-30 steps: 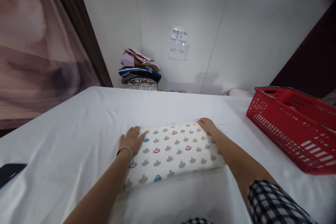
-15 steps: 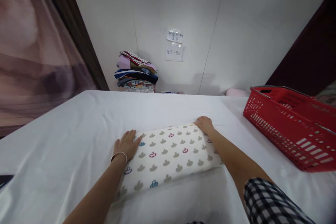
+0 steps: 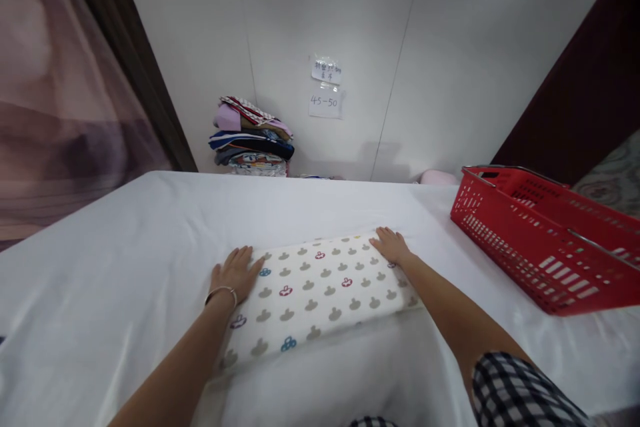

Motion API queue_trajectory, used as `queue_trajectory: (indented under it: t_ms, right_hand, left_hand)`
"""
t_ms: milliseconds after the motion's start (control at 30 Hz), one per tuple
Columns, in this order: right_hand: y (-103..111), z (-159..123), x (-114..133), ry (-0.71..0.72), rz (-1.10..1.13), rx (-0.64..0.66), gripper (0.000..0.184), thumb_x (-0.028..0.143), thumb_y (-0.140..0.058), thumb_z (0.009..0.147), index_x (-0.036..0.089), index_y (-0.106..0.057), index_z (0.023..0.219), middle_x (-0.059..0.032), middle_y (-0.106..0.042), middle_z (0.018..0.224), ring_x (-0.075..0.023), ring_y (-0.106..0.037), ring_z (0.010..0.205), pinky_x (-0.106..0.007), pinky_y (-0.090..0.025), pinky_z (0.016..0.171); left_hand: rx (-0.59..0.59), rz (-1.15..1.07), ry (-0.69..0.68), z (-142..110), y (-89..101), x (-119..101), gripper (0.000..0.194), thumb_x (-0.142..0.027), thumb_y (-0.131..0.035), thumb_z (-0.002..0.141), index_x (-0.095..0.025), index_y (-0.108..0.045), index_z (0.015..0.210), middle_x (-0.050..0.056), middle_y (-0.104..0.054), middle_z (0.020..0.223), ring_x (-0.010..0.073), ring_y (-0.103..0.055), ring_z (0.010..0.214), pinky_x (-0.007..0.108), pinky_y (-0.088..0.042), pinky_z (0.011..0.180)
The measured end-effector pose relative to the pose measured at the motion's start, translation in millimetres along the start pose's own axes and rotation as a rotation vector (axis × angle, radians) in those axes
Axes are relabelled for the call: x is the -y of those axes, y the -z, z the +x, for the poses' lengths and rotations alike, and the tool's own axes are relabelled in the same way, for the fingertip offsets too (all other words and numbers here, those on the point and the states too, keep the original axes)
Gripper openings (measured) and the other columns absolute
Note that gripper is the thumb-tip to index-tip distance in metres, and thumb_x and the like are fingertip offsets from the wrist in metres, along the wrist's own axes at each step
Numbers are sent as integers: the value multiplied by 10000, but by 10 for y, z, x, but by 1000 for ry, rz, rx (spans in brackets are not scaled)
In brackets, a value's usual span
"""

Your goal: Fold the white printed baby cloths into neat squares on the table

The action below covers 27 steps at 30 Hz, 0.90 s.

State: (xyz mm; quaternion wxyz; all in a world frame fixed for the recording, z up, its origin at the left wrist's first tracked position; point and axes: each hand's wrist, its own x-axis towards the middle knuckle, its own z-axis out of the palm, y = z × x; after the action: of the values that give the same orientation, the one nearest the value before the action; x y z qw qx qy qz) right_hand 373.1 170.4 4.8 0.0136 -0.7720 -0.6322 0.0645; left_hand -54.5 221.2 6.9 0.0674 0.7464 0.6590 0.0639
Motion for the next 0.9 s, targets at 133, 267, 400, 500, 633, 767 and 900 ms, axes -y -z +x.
queue_trajectory:
  t_ms: [133,267,400,500,633,767,900]
  right_hand:
    - [22,-118,34,-14,-24,-45,616,535,-203,877,167,-296,1362,-90,-228,1455,-230,-140,1340,-469,-122,1051]
    - [-93,-286,-14,15,-59,-60,616,535,-190,877,198,-230,1391,-55,-179,1472,-208,-102,1349,-460,-88,1065]
    - [-66,-318,5,-11,-54,3,602,514,-236,873,190,-267,1379,-56,-196,1467,-216,-139,1343,-474,-105,1060]
    - [41,-386,101,-3,-22,-24,560,487,-227,882,186,-351,1338,-75,-238,1453,-228,-166,1336,-492,-131,1050]
    - [77,-697,159,64,-4,-192,513,466,-192,897,235,-406,1301,-55,-292,1434,-203,-174,1336,-484,-117,1057]
    - [-50,-1082,-51,66,-13,-245,473,430,-208,902,265,-410,1296,-45,-376,1390,-202,-247,1313,-498,-159,1043]
    - [-260,-1325,-352,118,-19,-291,477,419,-204,903,259,-402,1307,-44,-371,1393,-210,-254,1311,-489,-215,1022]
  left_hand:
    - [18,-7,17,-5,-4,-1,641,-528,-225,840,-174,-302,1369,55,-269,1441,237,-175,1338,526,-206,1037]
    - [27,-14,12,-2,-7,-3,634,-531,-224,840,-192,-301,1370,50,-259,1446,243,-159,1342,525,-196,1039]
    - [51,-23,21,-16,-5,-11,630,-531,-221,841,-203,-285,1375,41,-233,1455,226,-141,1347,516,-170,1049]
    - [52,-62,17,-18,-14,9,650,-552,-251,828,-204,-277,1376,44,-233,1456,222,-139,1348,505,-152,1058]
    - [71,-121,-17,42,49,74,583,-505,-300,839,-235,-319,1355,51,-281,1438,242,-175,1339,503,-175,1050]
    - [114,-142,-118,57,256,145,479,-326,-217,892,-233,-363,1338,35,-311,1426,202,-270,1307,373,-254,1042]
    - [54,-161,-94,-269,345,206,499,-370,-196,900,-216,-316,1359,33,-278,1441,185,-226,1323,373,-211,1063]
